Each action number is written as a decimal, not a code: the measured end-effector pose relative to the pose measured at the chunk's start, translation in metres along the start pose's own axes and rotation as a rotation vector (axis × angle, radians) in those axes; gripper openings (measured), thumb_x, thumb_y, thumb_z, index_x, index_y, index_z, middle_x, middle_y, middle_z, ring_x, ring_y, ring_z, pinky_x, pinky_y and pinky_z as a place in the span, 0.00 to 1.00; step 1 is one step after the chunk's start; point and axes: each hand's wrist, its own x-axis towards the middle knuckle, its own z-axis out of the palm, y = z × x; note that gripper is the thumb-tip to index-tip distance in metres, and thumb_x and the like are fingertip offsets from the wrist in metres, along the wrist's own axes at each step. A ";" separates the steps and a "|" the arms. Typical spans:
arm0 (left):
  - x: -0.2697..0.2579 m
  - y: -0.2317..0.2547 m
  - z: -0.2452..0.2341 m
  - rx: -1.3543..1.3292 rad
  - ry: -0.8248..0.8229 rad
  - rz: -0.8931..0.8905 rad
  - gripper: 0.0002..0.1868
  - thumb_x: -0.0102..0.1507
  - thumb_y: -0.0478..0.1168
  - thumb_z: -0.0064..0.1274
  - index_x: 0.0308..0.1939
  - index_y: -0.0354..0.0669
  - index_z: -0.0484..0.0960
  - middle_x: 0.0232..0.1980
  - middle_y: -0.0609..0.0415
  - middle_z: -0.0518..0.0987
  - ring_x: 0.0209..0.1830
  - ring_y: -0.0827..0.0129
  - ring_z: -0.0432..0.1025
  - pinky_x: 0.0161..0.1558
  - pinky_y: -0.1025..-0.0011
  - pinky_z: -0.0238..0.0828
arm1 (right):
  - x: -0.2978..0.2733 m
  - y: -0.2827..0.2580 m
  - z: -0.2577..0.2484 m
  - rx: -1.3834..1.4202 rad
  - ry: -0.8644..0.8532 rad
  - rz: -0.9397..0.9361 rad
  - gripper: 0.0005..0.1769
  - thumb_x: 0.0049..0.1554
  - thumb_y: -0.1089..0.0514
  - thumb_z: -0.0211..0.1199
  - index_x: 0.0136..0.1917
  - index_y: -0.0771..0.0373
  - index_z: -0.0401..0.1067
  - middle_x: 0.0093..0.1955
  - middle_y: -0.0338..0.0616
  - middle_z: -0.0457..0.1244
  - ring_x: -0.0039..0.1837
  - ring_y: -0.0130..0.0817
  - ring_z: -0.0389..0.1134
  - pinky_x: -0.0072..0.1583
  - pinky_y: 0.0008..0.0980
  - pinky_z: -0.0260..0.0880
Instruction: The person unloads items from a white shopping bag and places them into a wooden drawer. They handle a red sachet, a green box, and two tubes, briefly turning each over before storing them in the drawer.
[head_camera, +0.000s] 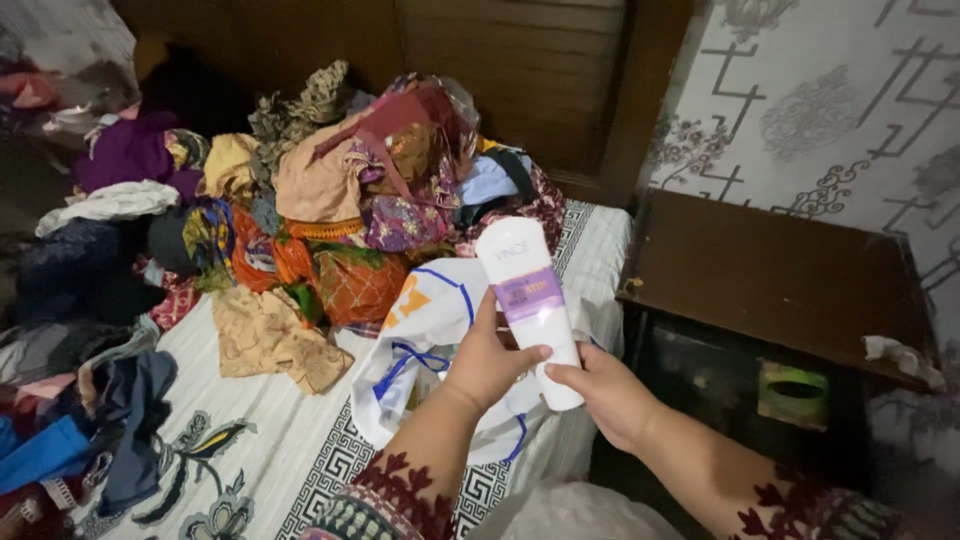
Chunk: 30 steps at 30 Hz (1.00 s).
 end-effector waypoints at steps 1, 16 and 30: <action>-0.002 0.004 0.002 0.002 -0.001 0.008 0.59 0.51 0.30 0.66 0.79 0.47 0.46 0.59 0.46 0.80 0.53 0.61 0.78 0.49 0.63 0.80 | -0.005 -0.005 0.000 -0.001 0.000 -0.008 0.23 0.57 0.59 0.60 0.65 0.67 0.68 0.55 0.45 0.69 0.54 0.34 0.71 0.58 0.35 0.70; -0.019 0.035 0.012 0.119 -0.022 0.149 0.59 0.50 0.30 0.69 0.80 0.45 0.49 0.52 0.49 0.84 0.48 0.68 0.81 0.49 0.70 0.79 | -0.028 -0.023 0.000 0.084 0.027 -0.002 0.21 0.55 0.59 0.60 0.60 0.67 0.72 0.52 0.46 0.70 0.53 0.35 0.72 0.56 0.38 0.72; -0.021 0.045 0.031 0.030 -0.048 0.230 0.57 0.51 0.28 0.68 0.79 0.40 0.53 0.46 0.52 0.82 0.43 0.71 0.80 0.45 0.73 0.80 | -0.040 -0.024 -0.019 0.096 0.037 -0.093 0.20 0.59 0.55 0.61 0.60 0.69 0.73 0.53 0.47 0.71 0.53 0.33 0.71 0.56 0.37 0.72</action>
